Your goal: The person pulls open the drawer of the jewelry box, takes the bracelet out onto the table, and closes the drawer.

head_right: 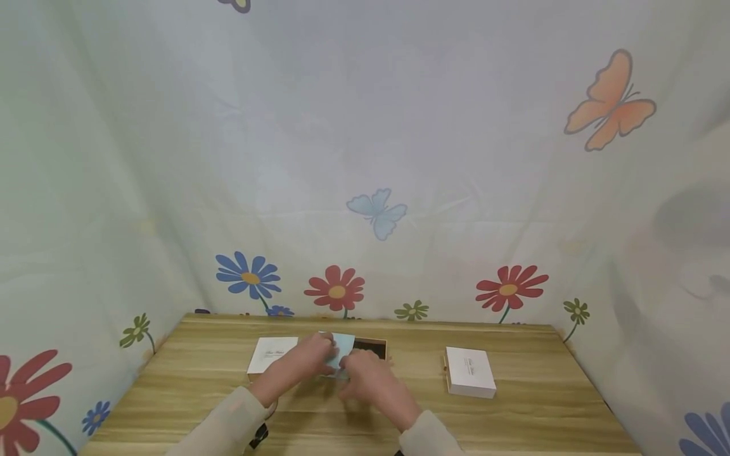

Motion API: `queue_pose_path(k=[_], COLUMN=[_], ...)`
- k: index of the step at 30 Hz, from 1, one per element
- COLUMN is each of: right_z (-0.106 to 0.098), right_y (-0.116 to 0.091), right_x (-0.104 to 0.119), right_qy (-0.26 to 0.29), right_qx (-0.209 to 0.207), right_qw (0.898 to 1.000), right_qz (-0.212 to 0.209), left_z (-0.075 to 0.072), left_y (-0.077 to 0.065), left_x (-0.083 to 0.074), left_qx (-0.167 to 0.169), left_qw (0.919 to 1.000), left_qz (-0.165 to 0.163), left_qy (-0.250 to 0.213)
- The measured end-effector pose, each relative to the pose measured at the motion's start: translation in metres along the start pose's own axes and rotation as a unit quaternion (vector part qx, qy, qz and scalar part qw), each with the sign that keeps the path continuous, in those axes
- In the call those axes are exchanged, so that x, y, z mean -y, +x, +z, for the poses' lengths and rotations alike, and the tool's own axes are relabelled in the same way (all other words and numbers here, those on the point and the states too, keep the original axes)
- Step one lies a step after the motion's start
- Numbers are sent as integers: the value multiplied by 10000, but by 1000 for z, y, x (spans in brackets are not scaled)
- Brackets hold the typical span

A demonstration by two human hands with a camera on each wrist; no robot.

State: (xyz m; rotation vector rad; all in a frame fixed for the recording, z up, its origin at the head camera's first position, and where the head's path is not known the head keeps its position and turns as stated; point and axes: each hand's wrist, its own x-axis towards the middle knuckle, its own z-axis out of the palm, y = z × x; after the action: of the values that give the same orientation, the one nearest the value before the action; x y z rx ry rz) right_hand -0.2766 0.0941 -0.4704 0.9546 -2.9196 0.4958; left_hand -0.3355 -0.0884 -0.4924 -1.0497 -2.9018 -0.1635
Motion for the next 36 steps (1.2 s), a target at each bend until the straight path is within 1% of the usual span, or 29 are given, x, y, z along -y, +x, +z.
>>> queue_pose_path(k=[4, 8, 11, 17, 22, 27, 33, 36], right_z=[4, 7, 10, 16, 20, 28, 35, 37], right_y=[-4, -6, -7, -8, -6, -3, -1, 0], right_x=[2, 3, 3, 3, 6, 8, 8, 7], right_qy=[-183, -100, 17, 103, 136, -32, 48, 73], right_qx=[-172, -81, -12, -10, 168, 125, 172, 125], right_qw=[9994, 9995, 9997, 9999, 9997, 9998, 9992, 9986], right_qz=[-248, -283, -223, -128, 71, -163, -370, -503], left_z=[0, 1, 2, 1, -1, -1, -2, -2], left_y=[0, 1, 0, -2, -2, -1, -1, -1], left_x=[0, 1, 1, 0, -1, -2, -2, -2], left_qx=[-19, -35, -61, -185, -165, -94, -92, -112], left_qw=[10000, 9999, 9999, 9994, 9991, 9992, 9993, 9992], left_qz=[43, 62, 103, 210, 232, 157, 150, 186], left_qy=[62, 92, 112, 197, 315, 344, 326, 333])
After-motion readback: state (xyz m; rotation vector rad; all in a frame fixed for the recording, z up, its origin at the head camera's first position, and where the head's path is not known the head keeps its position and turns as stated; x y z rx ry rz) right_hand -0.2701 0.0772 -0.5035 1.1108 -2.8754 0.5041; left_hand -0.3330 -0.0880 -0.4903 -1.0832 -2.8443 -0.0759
